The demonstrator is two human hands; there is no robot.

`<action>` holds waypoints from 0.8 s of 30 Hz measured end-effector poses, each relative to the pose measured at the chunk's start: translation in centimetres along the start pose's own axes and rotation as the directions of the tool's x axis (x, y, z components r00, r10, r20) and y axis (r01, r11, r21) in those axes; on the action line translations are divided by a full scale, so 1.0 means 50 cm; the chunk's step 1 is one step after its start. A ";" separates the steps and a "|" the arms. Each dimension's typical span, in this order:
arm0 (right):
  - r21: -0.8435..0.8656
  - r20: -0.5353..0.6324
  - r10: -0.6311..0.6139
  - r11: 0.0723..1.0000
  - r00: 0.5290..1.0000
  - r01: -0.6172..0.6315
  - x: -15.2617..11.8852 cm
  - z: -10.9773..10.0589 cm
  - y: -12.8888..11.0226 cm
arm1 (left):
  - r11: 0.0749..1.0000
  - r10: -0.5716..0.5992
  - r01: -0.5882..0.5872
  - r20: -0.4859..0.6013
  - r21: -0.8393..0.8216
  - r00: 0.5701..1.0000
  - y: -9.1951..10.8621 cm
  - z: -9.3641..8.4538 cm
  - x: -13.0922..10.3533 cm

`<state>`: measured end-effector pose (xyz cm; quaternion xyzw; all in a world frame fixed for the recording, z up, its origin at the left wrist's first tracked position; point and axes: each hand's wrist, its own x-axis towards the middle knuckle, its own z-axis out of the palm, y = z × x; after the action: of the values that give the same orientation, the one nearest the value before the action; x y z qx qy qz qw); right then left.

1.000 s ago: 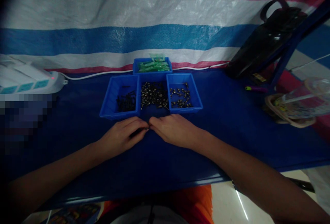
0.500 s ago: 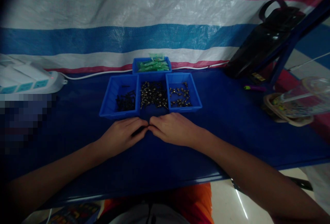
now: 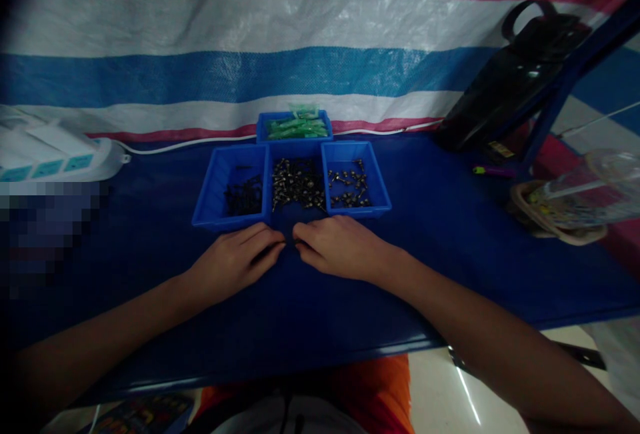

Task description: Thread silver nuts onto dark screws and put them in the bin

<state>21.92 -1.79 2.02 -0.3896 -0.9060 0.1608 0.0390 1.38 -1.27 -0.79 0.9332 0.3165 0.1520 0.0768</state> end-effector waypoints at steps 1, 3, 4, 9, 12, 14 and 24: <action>-0.009 0.005 -0.012 1.000 1.000 0.012 0.000 0.002 0.000 | 0.999 0.031 -0.031 -0.011 0.007 0.999 0.000 0.001 -0.002; -0.025 0.014 -0.032 0.999 0.999 0.032 -0.001 0.005 -0.002 | 0.994 0.103 -0.102 -0.033 0.029 0.994 0.000 0.002 -0.005; -0.031 0.015 -0.036 0.999 0.999 0.036 -0.001 0.006 -0.003 | 0.991 0.133 -0.131 -0.046 0.039 0.990 0.000 0.003 -0.007; -0.032 0.010 -0.012 0.999 1.000 0.012 -0.001 0.005 -0.005 | 0.993 0.106 -0.103 -0.063 0.051 0.992 -0.001 0.005 -0.009; -0.004 -0.001 0.029 1.000 1.000 -0.029 -0.001 0.001 -0.003 | 0.999 0.013 -0.012 -0.017 0.041 1.000 -0.002 0.005 -0.005; 0.027 -0.009 0.059 0.998 0.998 -0.059 -0.001 -0.001 -0.002 | 0.998 -0.040 0.039 0.020 0.040 0.999 -0.003 0.005 -0.003; 0.356 -0.012 0.038 0.934 0.999 -0.031 -0.002 0.005 -0.011 | 0.998 -0.056 0.056 0.063 0.005 0.996 -0.006 0.005 0.000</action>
<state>21.56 -2.26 1.96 -0.3935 -0.8546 0.3187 0.1146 1.29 -1.05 -1.11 0.9284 0.3401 0.1196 0.0894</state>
